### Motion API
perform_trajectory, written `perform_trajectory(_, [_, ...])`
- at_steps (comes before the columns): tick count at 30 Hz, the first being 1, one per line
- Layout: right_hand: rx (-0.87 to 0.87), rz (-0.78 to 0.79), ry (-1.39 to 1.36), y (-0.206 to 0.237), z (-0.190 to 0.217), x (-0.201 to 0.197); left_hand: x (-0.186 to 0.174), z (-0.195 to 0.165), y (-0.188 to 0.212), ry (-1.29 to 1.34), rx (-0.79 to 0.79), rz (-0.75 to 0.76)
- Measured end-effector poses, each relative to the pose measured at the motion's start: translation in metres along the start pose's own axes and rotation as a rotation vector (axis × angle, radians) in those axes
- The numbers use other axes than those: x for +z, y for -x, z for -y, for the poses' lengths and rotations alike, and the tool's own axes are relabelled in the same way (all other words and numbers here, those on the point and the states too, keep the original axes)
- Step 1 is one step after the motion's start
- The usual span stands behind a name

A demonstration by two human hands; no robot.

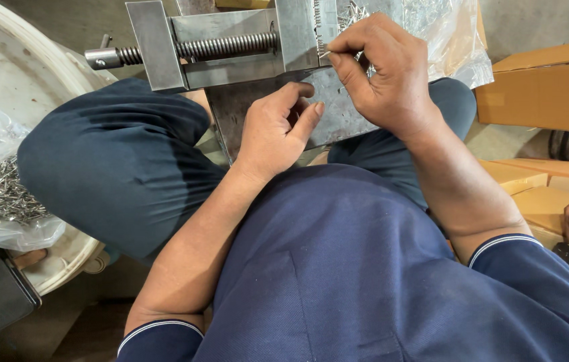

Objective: The person sits on the floor and uses a metal bench vise to assemble small metal fasteners. They pick up individual pieces from a pile, place them into the vise jaws, and tighten the screw mechanism to secure them. The person repeatedly handles the fasteners and adjusts the vise throughout the process.

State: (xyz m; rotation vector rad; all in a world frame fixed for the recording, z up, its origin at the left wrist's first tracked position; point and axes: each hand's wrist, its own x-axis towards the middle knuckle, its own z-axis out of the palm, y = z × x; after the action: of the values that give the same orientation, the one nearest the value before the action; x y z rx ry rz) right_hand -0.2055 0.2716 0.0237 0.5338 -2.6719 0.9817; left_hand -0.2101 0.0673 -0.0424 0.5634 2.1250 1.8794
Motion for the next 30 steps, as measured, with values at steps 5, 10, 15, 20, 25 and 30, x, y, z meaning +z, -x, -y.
perform_trajectory(5, [-0.035,-0.001,0.036,-0.005,0.003,0.002,-0.001,-0.001,0.0,-0.008,0.001,0.002])
perform_trajectory(10, [-0.073,-0.019,0.091,-0.004,0.004,0.0,-0.001,-0.003,-0.001,-0.008,-0.024,0.003])
perform_trajectory(15, [0.116,-0.086,0.004,0.029,-0.02,-0.007,0.001,0.002,0.003,-0.006,0.084,-0.019])
perform_trajectory(20, [0.334,-0.027,0.011,0.072,-0.037,0.002,0.002,0.009,0.005,-0.035,0.155,0.008])
perform_trajectory(25, [0.269,0.045,0.132,0.088,-0.028,0.012,0.004,0.009,0.004,-0.053,0.125,0.022])
perform_trajectory(30, [0.194,0.063,0.239,0.077,-0.026,0.014,0.006,0.007,0.003,-0.057,0.141,0.021])
